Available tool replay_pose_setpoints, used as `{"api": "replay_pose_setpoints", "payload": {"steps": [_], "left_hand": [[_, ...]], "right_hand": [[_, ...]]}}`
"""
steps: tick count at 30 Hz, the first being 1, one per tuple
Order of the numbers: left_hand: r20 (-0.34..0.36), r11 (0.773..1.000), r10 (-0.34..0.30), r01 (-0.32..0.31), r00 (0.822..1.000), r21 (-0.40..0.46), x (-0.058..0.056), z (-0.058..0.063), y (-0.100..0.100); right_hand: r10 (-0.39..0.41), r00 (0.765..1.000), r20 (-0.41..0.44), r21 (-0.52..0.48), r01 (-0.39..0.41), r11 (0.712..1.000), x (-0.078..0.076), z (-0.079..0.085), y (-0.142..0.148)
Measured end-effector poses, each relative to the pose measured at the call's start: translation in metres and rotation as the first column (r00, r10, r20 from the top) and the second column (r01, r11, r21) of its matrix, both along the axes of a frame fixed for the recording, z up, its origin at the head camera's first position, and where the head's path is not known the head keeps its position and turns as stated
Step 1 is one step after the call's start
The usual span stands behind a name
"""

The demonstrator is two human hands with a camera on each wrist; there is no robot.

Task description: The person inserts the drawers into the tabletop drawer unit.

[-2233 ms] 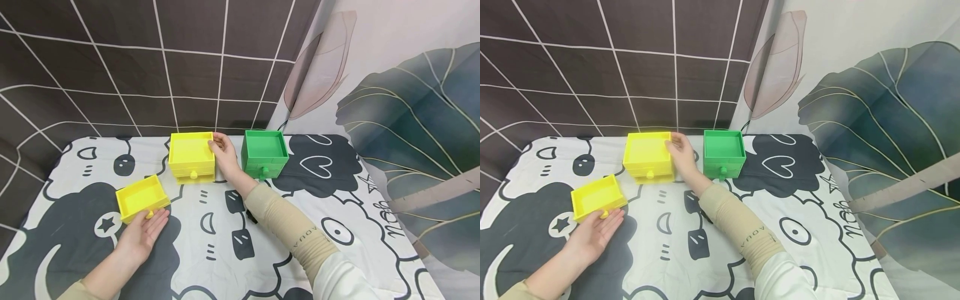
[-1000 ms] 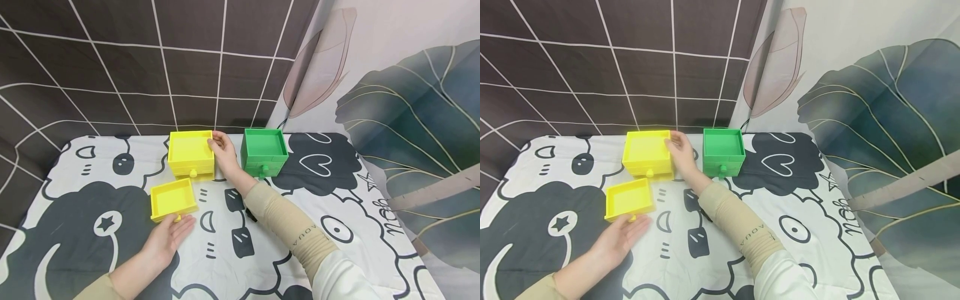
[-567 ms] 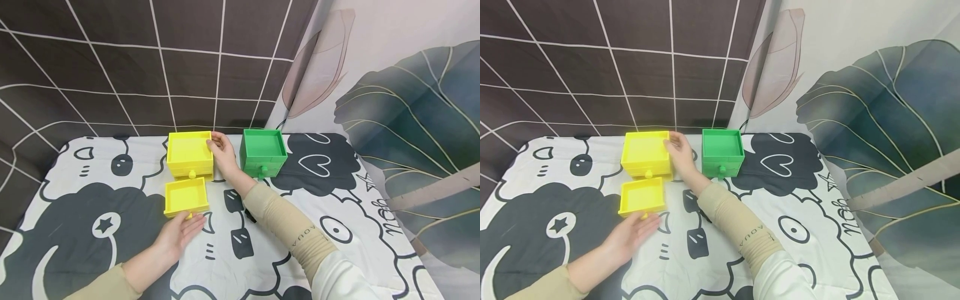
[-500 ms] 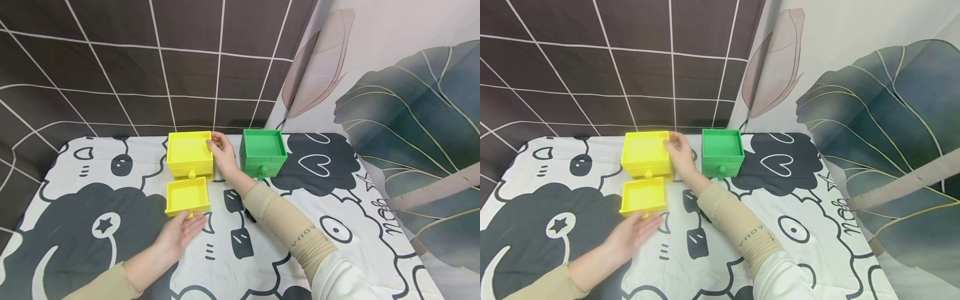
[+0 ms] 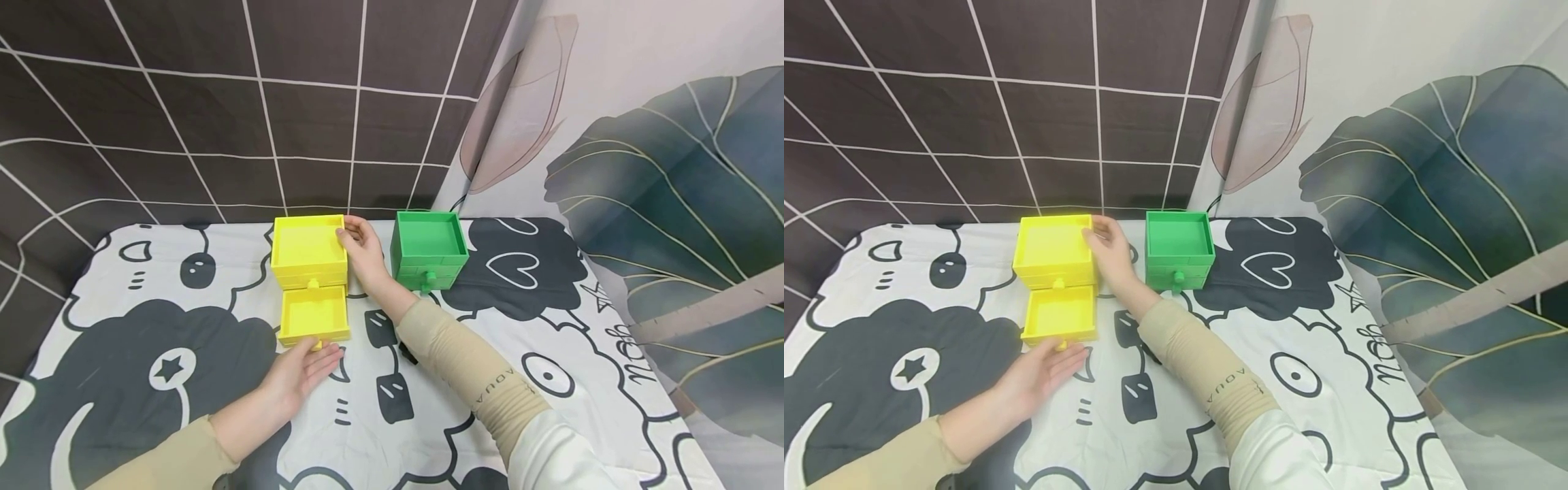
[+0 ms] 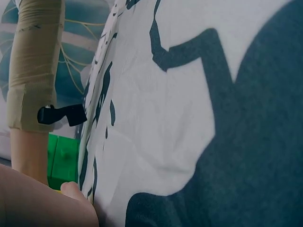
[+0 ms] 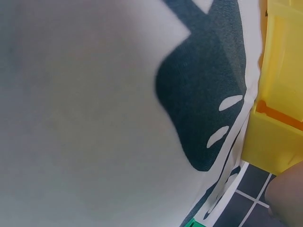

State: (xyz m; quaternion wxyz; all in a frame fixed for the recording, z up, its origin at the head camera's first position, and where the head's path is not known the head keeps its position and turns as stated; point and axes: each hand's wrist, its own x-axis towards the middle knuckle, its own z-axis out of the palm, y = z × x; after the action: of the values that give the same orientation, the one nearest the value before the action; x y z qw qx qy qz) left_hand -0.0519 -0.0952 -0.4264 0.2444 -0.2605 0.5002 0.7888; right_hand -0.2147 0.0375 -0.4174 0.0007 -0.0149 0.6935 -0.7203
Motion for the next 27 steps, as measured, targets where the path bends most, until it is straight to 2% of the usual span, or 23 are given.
{"api": "replay_pose_setpoints", "payload": {"steps": [15,27], "left_hand": [[0.002,1.0,-0.013,0.013,1.0,-0.007,-0.0027,0.0018,-0.0002],[-0.009,1.0,-0.007,0.008,1.0,0.007,-0.0035,0.0082,0.0007]], "right_hand": [[0.0,1.0,-0.011,-0.006,0.0,1.0,0.0007,0.0012,-0.0006],[0.001,1.0,-0.02,0.0,-0.001,1.0,0.0004,0.0003,0.0]]}}
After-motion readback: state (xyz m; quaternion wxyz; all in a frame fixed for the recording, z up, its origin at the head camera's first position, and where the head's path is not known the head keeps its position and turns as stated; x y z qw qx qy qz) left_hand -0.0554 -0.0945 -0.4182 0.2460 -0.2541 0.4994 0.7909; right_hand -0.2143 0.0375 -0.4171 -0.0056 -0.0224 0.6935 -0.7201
